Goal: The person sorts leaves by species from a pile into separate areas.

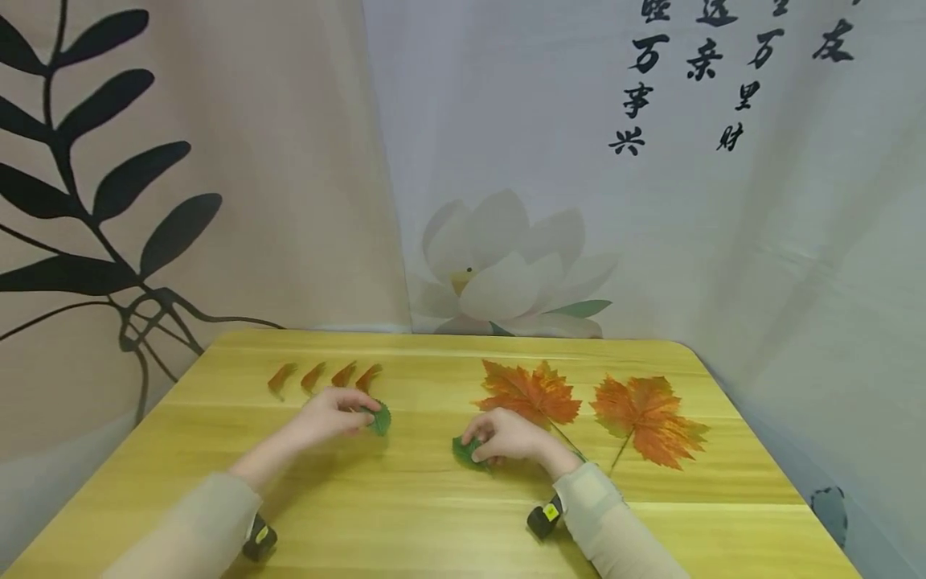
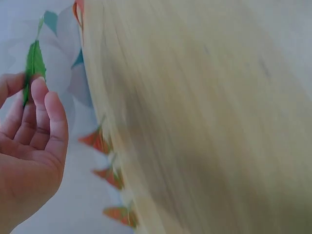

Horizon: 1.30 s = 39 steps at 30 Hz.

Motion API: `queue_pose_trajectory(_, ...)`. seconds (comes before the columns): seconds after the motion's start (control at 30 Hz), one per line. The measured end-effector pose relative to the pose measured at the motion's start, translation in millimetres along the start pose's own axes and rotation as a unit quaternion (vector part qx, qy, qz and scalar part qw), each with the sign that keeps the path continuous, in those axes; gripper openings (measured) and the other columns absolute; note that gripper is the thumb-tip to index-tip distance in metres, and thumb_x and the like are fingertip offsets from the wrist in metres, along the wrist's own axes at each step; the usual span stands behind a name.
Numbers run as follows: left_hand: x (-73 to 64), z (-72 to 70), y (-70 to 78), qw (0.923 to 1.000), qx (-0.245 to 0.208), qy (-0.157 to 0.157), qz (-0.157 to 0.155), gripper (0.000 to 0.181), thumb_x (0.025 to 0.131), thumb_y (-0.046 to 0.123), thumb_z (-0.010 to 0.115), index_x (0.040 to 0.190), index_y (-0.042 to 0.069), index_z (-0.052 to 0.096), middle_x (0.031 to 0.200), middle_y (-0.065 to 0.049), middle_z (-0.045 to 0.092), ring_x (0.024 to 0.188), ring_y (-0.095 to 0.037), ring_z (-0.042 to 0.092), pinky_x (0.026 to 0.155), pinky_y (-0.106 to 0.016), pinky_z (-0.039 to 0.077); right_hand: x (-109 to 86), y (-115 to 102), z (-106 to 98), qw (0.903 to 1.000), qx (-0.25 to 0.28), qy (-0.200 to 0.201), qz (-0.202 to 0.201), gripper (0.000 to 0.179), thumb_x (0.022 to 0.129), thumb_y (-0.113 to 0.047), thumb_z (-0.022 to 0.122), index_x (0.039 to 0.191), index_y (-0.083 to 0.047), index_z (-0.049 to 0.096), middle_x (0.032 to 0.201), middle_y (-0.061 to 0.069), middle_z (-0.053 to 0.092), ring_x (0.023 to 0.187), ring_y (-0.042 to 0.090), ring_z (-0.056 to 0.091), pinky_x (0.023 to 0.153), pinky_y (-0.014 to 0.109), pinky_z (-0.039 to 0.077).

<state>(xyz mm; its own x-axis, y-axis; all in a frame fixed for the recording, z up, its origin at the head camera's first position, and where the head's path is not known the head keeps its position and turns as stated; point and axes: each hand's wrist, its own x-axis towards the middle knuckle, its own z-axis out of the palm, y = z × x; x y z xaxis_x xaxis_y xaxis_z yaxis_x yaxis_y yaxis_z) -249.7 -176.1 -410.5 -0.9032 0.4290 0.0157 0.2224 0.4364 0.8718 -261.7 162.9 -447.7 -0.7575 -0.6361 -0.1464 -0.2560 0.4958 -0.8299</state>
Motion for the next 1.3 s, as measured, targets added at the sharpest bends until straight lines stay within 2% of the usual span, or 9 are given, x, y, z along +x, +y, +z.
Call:
queue_pose_trajectory(0.13,-8.4,-14.9,-1.9,0.9998,0.007,0.014,-0.015,0.025,0.093,0.022,0.067,0.103,0.000,0.071,0.088,-0.008,0.069,0.075,-0.034,0.063,0.067,-0.043,0.056,-2.2,0.2,-1.9,1.0000,0.005,0.000,0.002,0.018,0.085,-0.004,0.071,0.101,-0.013,0.071,0.076,0.002,0.059,0.058,0.015,0.059,0.052,0.029,0.050)
queue_pose_trajectory(0.27,-15.4,-26.3,-4.9,0.9993,0.024,0.016,-0.026,0.023,0.091,0.024,0.070,0.099,0.002,0.070,0.086,-0.007,0.067,0.078,-0.037,0.064,0.070,-0.046,0.056,-2.2,0.5,-1.8,1.0000,0.008,-0.001,0.006,0.018,0.085,-0.005,0.071,0.101,-0.012,0.071,0.076,0.002,0.059,0.057,0.015,0.058,0.051,0.028,0.049)
queue_pose_trajectory(0.37,-19.6,-34.3,-7.9,0.9991,0.037,0.002,-0.018,0.021,0.091,0.020,0.070,0.100,0.002,0.068,0.084,-0.008,0.064,0.079,-0.034,0.063,0.070,-0.043,0.056,-1.6,0.6,-1.8,0.9999,0.008,-0.001,0.007,0.018,0.085,-0.005,0.071,0.101,-0.012,0.071,0.075,0.002,0.060,0.056,0.014,0.058,0.051,0.027,0.049)
queue_pose_trajectory(0.5,-23.8,-45.0,-12.5,0.9981,0.054,-0.026,-0.011,0.024,0.090,0.016,0.070,0.107,0.001,0.063,0.080,-0.008,0.061,0.072,-0.021,0.060,0.065,-0.033,0.054,-1.4,0.5,-2.4,0.9999,0.010,-0.003,0.005,0.017,0.085,-0.004,0.071,0.102,-0.010,0.071,0.075,0.002,0.060,0.056,0.014,0.058,0.051,0.027,0.049)
queue_pose_trajectory(0.73,-29.3,-59.8,-19.2,0.9938,0.079,-0.076,0.017,0.029,0.087,0.012,0.072,0.110,-0.001,0.059,0.072,-0.002,0.055,0.061,-0.008,0.047,0.052,-0.023,0.041,-1.0,0.2,-2.8,0.9999,0.011,-0.003,0.006,0.017,0.085,-0.005,0.071,0.101,-0.011,0.071,0.075,0.002,0.060,0.056,0.015,0.058,0.051,0.027,0.050)
queue_pose_trajectory(0.8,-29.9,-62.6,-23.0,0.9926,0.091,-0.079,0.019,0.028,0.086,0.012,0.073,0.108,-0.001,0.061,0.070,0.000,0.052,0.060,-0.008,0.044,0.050,-0.022,0.038,-0.7,-0.1,-2.7,0.9999,0.010,-0.002,0.010,0.017,0.085,-0.006,0.071,0.101,-0.012,0.071,0.075,0.002,0.060,0.057,0.015,0.058,0.052,0.027,0.050)
queue_pose_trajectory(1.07,-29.2,-75.0,-42.6,0.9890,0.128,-0.073,-0.013,0.029,0.085,0.013,0.074,0.109,0.000,0.063,0.070,0.001,0.048,0.063,-0.010,0.042,0.052,-0.023,0.034,-1.1,-1.7,-2.7,0.9999,0.012,-0.001,0.008,0.017,0.085,-0.005,0.071,0.101,-0.010,0.071,0.074,0.003,0.059,0.056,0.015,0.058,0.051,0.028,0.050)
queue_pose_trajectory(1.17,-28.3,-78.4,-48.2,0.9892,0.121,-0.082,-0.011,0.028,0.085,0.011,0.073,0.108,-0.002,0.063,0.069,0.001,0.049,0.060,-0.009,0.042,0.052,-0.023,0.034,-1.0,-1.5,-2.3,0.9999,0.012,0.001,0.007,0.016,0.086,-0.005,0.071,0.101,-0.009,0.071,0.073,0.002,0.059,0.056,0.014,0.058,0.051,0.027,0.049)
queue_pose_trajectory(1.3,-28.1,-79.8,-53.8,0.9902,0.095,-0.101,-0.015,0.025,0.086,0.008,0.072,0.106,-0.004,0.063,0.070,-0.002,0.058,0.061,-0.010,0.050,0.058,-0.023,0.043,-0.7,-1.8,-1.7,0.9999,0.013,0.002,0.005,0.015,0.087,-0.006,0.070,0.102,-0.009,0.071,0.072,0.002,0.059,0.055,0.014,0.058,0.050,0.027,0.049)
